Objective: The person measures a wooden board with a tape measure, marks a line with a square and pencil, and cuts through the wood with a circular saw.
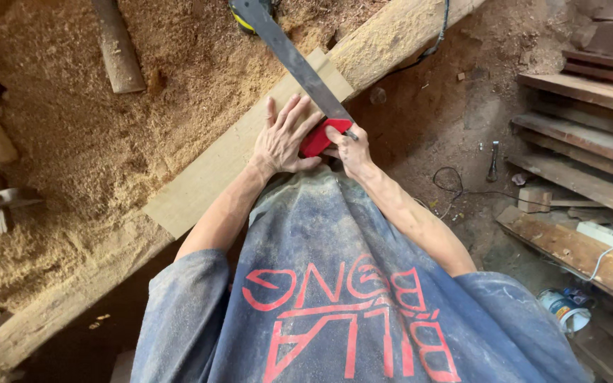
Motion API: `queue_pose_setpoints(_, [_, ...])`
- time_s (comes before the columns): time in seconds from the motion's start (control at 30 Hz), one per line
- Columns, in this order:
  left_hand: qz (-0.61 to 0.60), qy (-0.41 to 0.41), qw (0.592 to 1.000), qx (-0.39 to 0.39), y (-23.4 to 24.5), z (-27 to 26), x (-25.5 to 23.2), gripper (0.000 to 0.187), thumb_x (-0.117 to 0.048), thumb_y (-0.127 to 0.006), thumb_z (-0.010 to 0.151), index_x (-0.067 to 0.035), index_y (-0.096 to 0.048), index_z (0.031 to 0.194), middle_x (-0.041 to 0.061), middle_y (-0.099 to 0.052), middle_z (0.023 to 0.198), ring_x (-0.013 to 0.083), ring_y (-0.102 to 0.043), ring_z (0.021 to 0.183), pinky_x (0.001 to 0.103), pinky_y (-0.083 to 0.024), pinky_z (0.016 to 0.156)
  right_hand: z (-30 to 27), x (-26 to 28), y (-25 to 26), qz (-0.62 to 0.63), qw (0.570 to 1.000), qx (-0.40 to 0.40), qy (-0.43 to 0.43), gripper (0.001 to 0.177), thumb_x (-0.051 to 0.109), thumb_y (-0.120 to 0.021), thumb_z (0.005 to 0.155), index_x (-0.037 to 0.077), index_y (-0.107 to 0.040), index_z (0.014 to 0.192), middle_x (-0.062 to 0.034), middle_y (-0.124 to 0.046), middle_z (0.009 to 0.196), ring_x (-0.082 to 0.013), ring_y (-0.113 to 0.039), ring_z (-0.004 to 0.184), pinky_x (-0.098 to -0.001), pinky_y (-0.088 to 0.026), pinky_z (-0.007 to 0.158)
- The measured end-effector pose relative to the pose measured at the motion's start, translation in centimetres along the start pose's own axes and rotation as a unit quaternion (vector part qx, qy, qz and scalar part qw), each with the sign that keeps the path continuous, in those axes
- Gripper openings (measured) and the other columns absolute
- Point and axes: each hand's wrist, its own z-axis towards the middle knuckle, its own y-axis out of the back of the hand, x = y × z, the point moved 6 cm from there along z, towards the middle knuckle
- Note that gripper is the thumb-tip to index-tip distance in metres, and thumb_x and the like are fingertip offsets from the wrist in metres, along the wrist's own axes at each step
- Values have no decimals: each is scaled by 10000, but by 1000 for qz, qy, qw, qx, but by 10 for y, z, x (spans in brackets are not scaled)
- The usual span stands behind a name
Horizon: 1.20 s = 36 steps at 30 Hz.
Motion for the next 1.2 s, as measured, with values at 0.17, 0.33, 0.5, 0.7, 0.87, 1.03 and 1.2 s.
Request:
queue_pose_setpoints(0.17, [49, 19, 997, 53, -9, 2, 4, 1104, -602, -717, 676, -185, -348, 1630, 36, -223, 1723, 297, -142, 1599, 674, 46, 1233, 5, 6, -16, -8, 1000, 17, -21, 349, 178, -701, 948, 47, -608, 1258, -104, -691, 1183, -250, -716, 1048, -480, -660, 849])
queue_pose_setpoints(0.33, [70, 11, 996, 49, -17, 2, 5, 1052, -583, -676, 700, -225, -341, 1631, -9, -206, 1723, 292, -133, 1590, 684, 38, 1225, 9, 8, -17, 0, 997, 60, -56, 330, 177, -667, 984, 38, -595, 1274, -120, -682, 1219, -266, -712, 1092, -486, -652, 909])
queue_pose_setpoints(0.5, [56, 12, 997, 50, -26, 2, 7, 1043, -618, -665, 729, -226, -327, 1635, -27, -178, 1725, 293, -121, 1591, 712, 32, 1216, 8, 13, -14, -26, 992, 81, -92, 351, 218, -662, 980, 56, -587, 1283, -101, -668, 1233, -235, -690, 1107, -462, -632, 913])
queue_pose_setpoints(0.7, [79, 8, 995, 52, -28, 3, 6, 1038, -646, -659, 744, -224, -324, 1631, -22, -160, 1728, 298, -92, 1591, 725, 28, 1202, 5, 29, 4, -151, 981, 59, -103, 532, 411, -669, 977, 33, -527, 1323, -146, -683, 1190, -276, -699, 1017, -451, -616, 829])
queue_pose_setpoints(0.87, [89, 6, 994, 55, -27, 4, 5, 1034, -654, -651, 753, -223, -328, 1635, -22, -156, 1729, 296, -81, 1590, 722, 31, 1197, 4, 62, 40, -127, 989, -8, -75, 542, 438, -615, 963, 61, -502, 1336, -143, -690, 1156, -258, -691, 966, -407, -611, 772])
queue_pose_setpoints(1.03, [75, 6, 996, 40, -23, 3, 5, 1033, -628, -667, 746, -198, -339, 1627, 7, -184, 1725, 301, -110, 1592, 721, 30, 1205, 7, 49, 43, -146, 986, 54, -54, 398, 279, -686, 992, 10, -573, 1262, -139, -699, 1073, -224, -721, 897, -350, -628, 752])
queue_pose_setpoints(1.2, [59, 20, 998, 31, -21, 0, 8, 1104, -601, -677, 708, -150, -325, 1652, 55, -187, 1737, 273, -129, 1605, 677, 15, 1238, 18, 31, 28, -182, 981, 64, -7, 299, 238, -663, 1016, -15, -609, 1167, -108, -726, 1006, -183, -748, 823, -321, -652, 716])
